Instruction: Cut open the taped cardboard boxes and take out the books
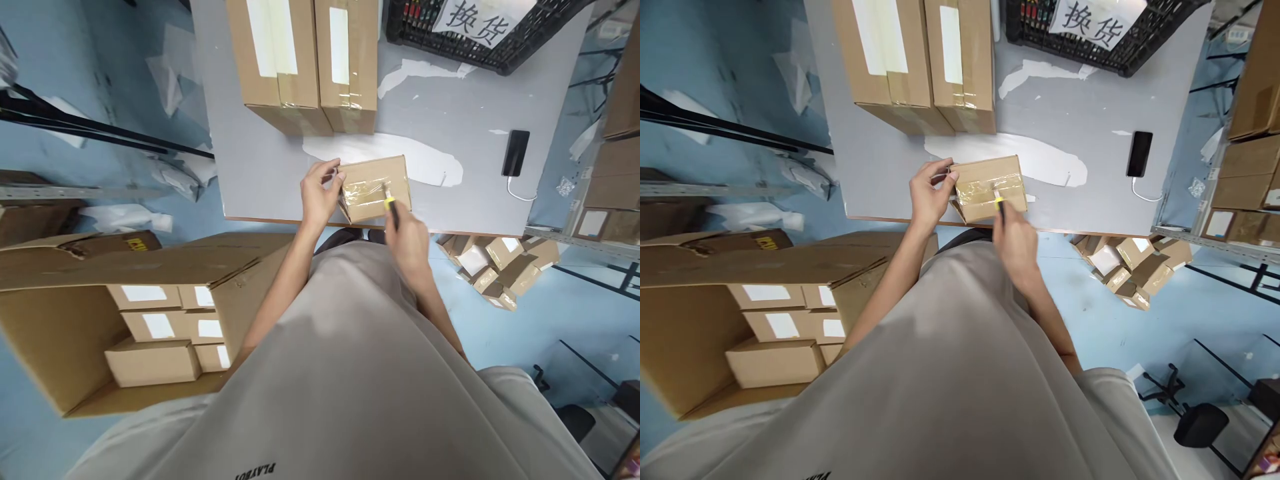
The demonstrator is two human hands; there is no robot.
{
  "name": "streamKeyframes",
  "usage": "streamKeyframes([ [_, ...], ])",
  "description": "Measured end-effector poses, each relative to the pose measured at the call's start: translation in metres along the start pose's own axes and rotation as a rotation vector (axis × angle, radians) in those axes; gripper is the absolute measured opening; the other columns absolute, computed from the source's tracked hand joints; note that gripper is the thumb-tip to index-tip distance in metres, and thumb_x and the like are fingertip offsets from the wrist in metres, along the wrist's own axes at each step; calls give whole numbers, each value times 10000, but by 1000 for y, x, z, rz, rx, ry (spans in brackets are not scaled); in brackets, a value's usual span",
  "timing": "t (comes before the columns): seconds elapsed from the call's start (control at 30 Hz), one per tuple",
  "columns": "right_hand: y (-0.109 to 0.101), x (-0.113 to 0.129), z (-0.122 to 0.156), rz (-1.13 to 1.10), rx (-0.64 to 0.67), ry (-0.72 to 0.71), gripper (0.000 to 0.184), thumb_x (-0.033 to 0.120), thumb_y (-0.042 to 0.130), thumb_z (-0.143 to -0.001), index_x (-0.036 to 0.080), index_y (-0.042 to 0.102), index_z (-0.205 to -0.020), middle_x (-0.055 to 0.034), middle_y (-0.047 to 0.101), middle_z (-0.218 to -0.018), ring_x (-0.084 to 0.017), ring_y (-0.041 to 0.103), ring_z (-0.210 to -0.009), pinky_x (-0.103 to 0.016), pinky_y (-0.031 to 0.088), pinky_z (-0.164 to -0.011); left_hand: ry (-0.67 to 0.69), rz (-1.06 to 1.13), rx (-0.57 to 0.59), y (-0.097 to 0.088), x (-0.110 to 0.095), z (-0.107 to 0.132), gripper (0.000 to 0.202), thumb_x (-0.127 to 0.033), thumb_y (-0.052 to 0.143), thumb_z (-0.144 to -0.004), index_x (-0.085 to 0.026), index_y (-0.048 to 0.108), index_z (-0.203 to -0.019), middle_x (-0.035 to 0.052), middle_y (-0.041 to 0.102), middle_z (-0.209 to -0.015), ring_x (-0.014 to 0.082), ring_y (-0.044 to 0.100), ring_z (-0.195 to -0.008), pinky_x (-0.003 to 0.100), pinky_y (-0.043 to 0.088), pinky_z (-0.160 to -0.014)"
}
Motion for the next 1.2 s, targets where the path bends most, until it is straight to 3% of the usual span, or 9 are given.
streamKeyframes([
  [0.1, -10, -52, -17, -109, -242, 117, 387, 361, 464, -1188, 144, 690, -1414, -215, 815, -1332, -326, 793, -1182, -386, 585, -984, 94, -95, -4, 9, -26, 8, 490, -635, 685, -1089, -287, 767, -1424, 126, 731, -1541, 339, 630, -1528, 550, 468, -1348],
  [0.17, -4, -74, -27, -167, -227, 176, 376, 403, 516, -1174, 151, 704, -1381, -191, 832, -1269, -314, 803, -1151, -369, 582, -975, 161, -138, 64, 24, -46, 14, 466, -625, 641, -1113, -303, 762, -1428, 117, 690, -1619, 357, 539, -1628, 603, 374, -1404],
  [0.27, 13, -85, -31, -206, -112, 238, 369, 413, 521, -1174, 183, 702, -1398, -136, 856, -1169, -280, 828, -1055, -324, 575, -940, 226, -192, 226, 53, -70, 20, 427, -592, 622, -1122, -334, 760, -1433, 92, 637, -1698, 376, 430, -1715, 670, 268, -1440],
  [0.37, 22, -80, -23, -185, -87, 274, 379, 407, 518, -1175, 202, 696, -1439, -130, 863, -1177, -278, 833, -1037, -322, 572, -944, 266, -224, 337, 74, -80, 21, 447, -605, 672, -1088, -363, 751, -1457, 77, 593, -1748, 400, 372, -1746, 711, 210, -1448],
  [0.47, 26, -73, -15, -166, -67, 288, 386, 386, 533, -1168, 205, 691, -1469, -130, 870, -1172, -287, 828, -1051, -339, 578, -968, 289, -235, 371, 80, -81, 18, 484, -629, 661, -1081, -364, 741, -1478, 75, 571, -1769, 402, 358, -1754, 728, 184, -1451],
  [0.77, 12, -46, -16, -114, -110, 106, 480, 280, 364, -1203, 147, 629, -1580, -191, 771, -1501, -275, 741, -1363, -329, 542, -1113, 318, -222, 399, 79, -78, 18, 478, -633, 596, -1112, -337, 740, -1459, 94, 531, -1801, 380, 319, -1774, 717, 161, -1456],
  [0.93, 8, -38, -23, -12, -49, 175, 537, 290, 345, -1199, 159, 565, -1672, -180, 801, -1449, -312, 778, -1301, -350, 555, -1075, 328, -194, 408, 79, -77, 18, 483, -641, 609, -1105, -338, 739, -1457, 89, 455, -1851, 400, 264, -1790, 748, 152, -1446],
  [1.2, 1, -23, -16, 91, -8, 261, 526, 299, 347, -1206, 209, 562, -1677, -149, 842, -1360, -324, 810, -1205, -349, 559, -1019, 345, -112, 495, 73, -77, 14, 720, -650, 873, -898, -383, 704, -1545, 80, 437, -1860, 445, 243, -1789, 753, 150, -1448],
])
Point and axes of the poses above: each hand's wrist, its own z-axis away from the middle knuckle, its own y-axis out of the palm, x = y × z, the point moved 5 cm from there along -z, towards the middle knuckle
